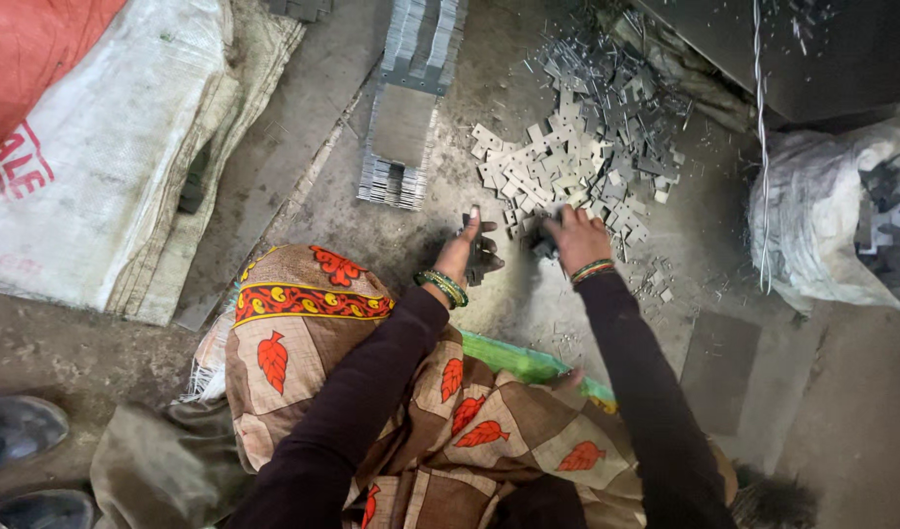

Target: The person sits on the floor and picks up small metal pieces from a pile, aligns them, and stacks them into neat rows. The person repeatedly gathers, aligns, and stacks the metal parts throughout the clip.

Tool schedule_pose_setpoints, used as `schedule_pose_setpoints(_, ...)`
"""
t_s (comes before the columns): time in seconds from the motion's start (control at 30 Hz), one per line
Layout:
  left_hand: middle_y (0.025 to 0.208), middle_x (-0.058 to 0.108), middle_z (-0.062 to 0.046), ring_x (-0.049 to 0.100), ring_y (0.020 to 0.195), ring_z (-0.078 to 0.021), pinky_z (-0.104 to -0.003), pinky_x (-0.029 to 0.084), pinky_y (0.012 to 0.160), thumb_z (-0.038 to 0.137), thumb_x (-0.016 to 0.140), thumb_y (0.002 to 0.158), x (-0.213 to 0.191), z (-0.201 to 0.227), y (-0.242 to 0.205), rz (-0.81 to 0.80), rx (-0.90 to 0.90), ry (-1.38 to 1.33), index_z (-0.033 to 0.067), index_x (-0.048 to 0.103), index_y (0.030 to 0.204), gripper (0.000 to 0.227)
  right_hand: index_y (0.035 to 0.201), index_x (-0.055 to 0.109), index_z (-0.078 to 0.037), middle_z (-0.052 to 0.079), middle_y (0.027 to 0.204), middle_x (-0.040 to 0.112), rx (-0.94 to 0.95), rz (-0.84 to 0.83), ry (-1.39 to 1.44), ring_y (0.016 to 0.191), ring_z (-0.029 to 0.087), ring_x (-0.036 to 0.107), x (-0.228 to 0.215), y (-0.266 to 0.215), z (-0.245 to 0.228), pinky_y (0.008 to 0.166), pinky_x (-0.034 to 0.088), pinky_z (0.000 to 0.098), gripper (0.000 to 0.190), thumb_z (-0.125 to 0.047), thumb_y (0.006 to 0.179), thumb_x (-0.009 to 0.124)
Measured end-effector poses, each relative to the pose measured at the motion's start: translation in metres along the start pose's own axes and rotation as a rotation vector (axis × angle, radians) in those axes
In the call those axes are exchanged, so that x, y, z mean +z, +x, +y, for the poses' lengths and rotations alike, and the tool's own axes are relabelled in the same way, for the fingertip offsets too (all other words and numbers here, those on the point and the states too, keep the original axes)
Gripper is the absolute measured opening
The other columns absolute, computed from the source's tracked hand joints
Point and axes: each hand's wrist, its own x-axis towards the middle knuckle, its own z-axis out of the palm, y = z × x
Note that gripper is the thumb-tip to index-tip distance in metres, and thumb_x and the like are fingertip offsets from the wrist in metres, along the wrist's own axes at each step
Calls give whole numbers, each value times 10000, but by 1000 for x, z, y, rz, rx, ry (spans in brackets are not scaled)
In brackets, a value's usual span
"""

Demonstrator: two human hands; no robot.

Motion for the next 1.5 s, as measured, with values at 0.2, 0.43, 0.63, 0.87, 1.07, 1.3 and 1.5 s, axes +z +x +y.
schedule_pose_setpoints(0.2,892,704,-75,686,686,-197,-362,577,611,662,645,901,8,9,-11,169,229,21,59,653,1144,650,1090,656,-147,85,1108,641,-11,0,334,1020,328,651,-60,-1,4,799,548,451,327,-148,784,770)
schedule_pose_setpoints(0.43,919,693,-64,720,773,-189,-342,628,697,718,569,888,41,42,-43,4,285,-146,52,644,1233,754,1161,632,-93,149,1193,639,204,184,256,1053,361,650,1,56,-31,871,554,454,406,-124,797,809)
schedule_pose_setpoints(0.63,869,650,-24,645,682,-139,-318,561,600,735,583,893,33,36,-35,125,287,-106,74,665,1225,745,1144,649,-77,166,1123,662,399,-107,574,1013,394,670,-8,79,-10,877,545,465,380,-121,805,817)
schedule_pose_setpoints(0.87,1100,705,6,692,883,-105,-294,569,783,628,538,987,36,42,-39,116,353,-333,114,625,1359,641,1249,598,-109,171,1285,599,-6,197,640,1133,395,631,-67,85,-32,924,544,458,530,1,762,774)
schedule_pose_setpoints(1.07,887,699,-70,699,747,-208,-380,620,724,707,473,961,50,51,-51,-114,325,-302,63,625,1283,735,1312,610,-148,133,1286,605,5,85,156,1144,360,622,-15,139,-19,879,531,484,642,-9,707,774)
schedule_pose_setpoints(1.3,922,697,-54,687,773,-183,-368,586,703,679,516,990,50,49,-45,24,263,-233,66,616,1227,665,1197,656,-104,101,1171,651,146,-89,618,1015,337,672,-60,113,2,864,552,438,396,-46,825,779)
schedule_pose_setpoints(1.5,970,728,-19,702,798,-136,-330,589,686,628,498,958,46,48,-53,93,306,-328,124,640,1195,575,1239,633,-100,150,1387,547,-68,157,603,1234,384,576,-73,113,-22,1026,487,473,577,-139,718,877)
